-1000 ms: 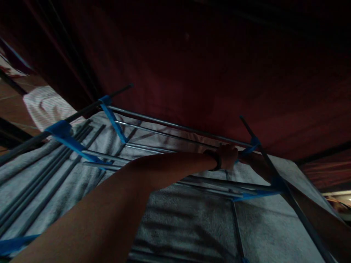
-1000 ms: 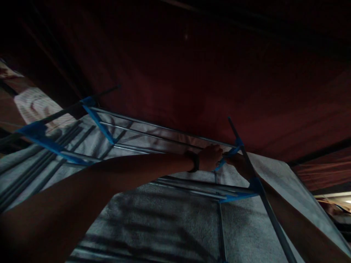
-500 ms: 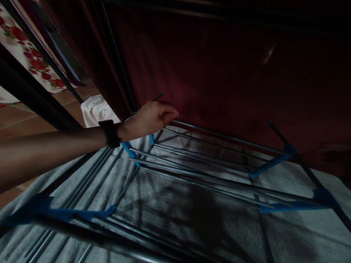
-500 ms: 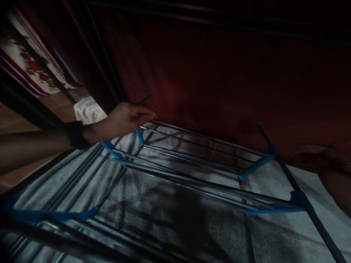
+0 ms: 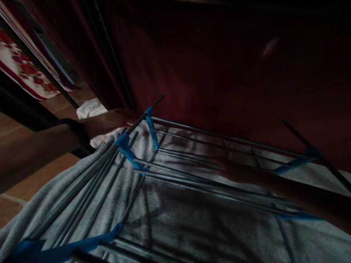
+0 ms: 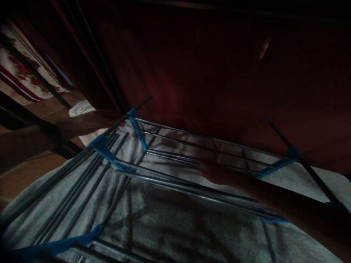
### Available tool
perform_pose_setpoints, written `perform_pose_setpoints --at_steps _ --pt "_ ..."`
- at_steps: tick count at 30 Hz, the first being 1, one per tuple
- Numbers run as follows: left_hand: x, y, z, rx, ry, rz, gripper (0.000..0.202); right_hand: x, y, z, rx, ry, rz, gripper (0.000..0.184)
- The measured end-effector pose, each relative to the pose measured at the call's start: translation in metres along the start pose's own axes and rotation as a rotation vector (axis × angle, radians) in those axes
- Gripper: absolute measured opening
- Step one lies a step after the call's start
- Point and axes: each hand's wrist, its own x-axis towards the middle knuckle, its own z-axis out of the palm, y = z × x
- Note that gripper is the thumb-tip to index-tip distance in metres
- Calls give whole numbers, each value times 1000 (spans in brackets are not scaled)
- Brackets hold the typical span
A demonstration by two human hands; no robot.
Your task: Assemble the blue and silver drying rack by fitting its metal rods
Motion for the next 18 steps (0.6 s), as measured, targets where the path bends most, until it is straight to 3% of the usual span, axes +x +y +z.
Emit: perform_pose_setpoints --at_steps 2,4,6,8,11,14,18 --pt "-4 -10 14 -316 -218 -255 72 30 0 23 -120 20 -25 57" --pt "-11 -14 38 -380 -297 -266 69 55 -4 39 -186 31 -36 57" --pt "-17 -15 66 -484 -346 -172 58 73 -8 48 -208 23 -33 54" --pt "-19 -16 90 -516 -362 -121 50 85 -8 53 -223 13 -9 46" --pt "-13 -20 111 -494 -360 -105 40 95 -5 54 -236 0 29 25" --pt "-4 -29 119 -459 -332 -111 32 98 1 52 -218 12 31 17" --pt "1 -37 123 -429 -303 -152 33 97 7 47 -165 57 6 20"
